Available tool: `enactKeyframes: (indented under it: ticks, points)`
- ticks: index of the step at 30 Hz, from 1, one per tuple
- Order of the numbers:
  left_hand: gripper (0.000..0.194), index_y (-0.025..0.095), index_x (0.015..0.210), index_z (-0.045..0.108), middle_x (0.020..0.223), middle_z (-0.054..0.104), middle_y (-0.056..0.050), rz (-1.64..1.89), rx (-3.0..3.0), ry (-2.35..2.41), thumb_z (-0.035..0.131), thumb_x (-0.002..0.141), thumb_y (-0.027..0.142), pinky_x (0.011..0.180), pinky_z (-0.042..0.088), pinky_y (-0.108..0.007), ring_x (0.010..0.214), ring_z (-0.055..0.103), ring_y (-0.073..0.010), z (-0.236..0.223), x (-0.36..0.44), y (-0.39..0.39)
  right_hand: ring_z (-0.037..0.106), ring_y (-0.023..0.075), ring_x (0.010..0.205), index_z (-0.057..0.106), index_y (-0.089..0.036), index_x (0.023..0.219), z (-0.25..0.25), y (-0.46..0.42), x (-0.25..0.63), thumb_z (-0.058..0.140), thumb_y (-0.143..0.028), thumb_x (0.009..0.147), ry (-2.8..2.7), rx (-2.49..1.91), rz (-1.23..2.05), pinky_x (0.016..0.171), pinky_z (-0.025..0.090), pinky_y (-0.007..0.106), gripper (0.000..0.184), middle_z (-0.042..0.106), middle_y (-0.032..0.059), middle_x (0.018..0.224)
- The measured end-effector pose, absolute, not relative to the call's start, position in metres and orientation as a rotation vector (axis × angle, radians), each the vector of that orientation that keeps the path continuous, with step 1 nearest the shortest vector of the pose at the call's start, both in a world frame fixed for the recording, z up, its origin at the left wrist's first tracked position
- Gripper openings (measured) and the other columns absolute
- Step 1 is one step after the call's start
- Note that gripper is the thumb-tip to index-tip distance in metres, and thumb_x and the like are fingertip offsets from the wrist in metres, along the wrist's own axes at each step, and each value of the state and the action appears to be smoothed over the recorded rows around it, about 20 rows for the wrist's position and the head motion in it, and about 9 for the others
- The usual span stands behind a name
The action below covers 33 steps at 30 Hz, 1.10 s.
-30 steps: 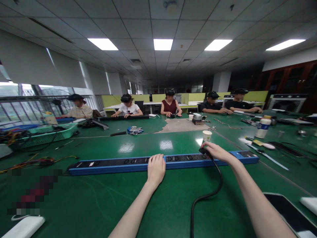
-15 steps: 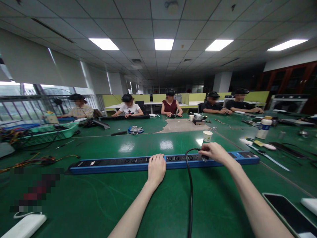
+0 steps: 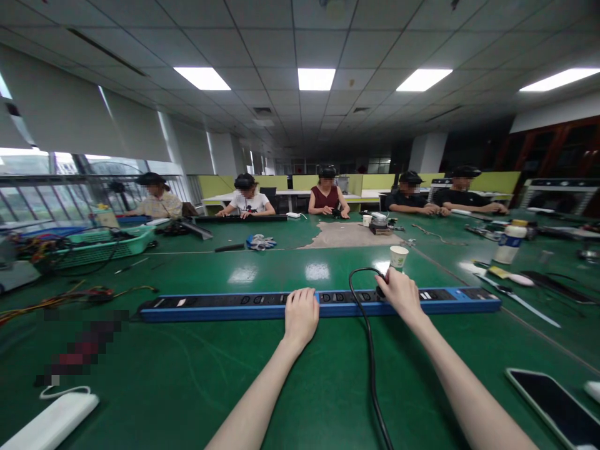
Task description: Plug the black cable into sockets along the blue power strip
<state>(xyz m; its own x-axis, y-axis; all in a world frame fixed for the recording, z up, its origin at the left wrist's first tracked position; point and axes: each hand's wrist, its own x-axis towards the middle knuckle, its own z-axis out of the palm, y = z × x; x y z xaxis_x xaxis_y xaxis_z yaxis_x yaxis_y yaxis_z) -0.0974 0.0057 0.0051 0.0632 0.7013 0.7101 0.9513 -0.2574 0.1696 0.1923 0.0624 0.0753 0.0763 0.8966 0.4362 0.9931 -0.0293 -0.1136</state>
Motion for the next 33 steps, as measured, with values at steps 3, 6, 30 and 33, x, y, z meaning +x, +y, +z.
enactKeyframes:
  ticks: [3,6,30,33]
  points:
    - [0.035,0.022,0.124,0.064,0.120,0.070,-0.009,-1.011,-2.012,-1.655,0.036,0.103,0.026,0.108,0.040,-0.046,0.115,0.059,-0.0252,0.005,-0.098,0.006,0.070,0.0276,0.089,0.063,-0.016,0.104,0.079,0.060,0.188,0.040,-0.051,0.102,-1.865,-2.042,-0.360,0.072,0.043,0.032,0.042,0.071,0.0179,0.097]
    - [0.035,0.022,0.124,0.064,0.120,0.070,-0.009,-1.013,-2.011,-1.654,0.036,0.103,0.026,0.108,0.040,-0.045,0.116,0.059,-0.0251,0.005,-0.098,0.006,0.070,0.0288,0.090,0.063,-0.014,0.108,0.079,0.058,0.183,0.040,-0.048,0.103,-1.859,-2.052,-0.365,0.074,0.045,0.033,0.041,0.070,0.0202,0.099]
    - [0.033,0.021,0.123,0.064,0.122,0.070,-0.009,-1.012,-1.957,-1.627,0.039,0.103,0.024,0.108,0.040,-0.046,0.116,0.060,-0.0246,0.002,-0.096,0.005,0.071,0.0270,0.093,0.059,-0.012,0.111,0.064,0.072,0.155,0.043,-0.035,0.102,-1.926,-2.043,-0.563,0.076,0.050,0.033,0.030,0.066,0.0187,0.105]
    - [0.033,0.021,0.122,0.065,0.121,0.070,-0.009,-1.020,-1.954,-1.610,0.039,0.102,0.024,0.107,0.041,-0.046,0.116,0.060,-0.0252,0.002,-0.097,0.006,0.069,0.0257,0.093,0.056,-0.013,0.111,0.053,0.067,0.154,0.039,-0.038,0.104,-1.867,-2.012,-0.617,0.071,0.049,0.031,0.031,0.063,0.0183,0.109]
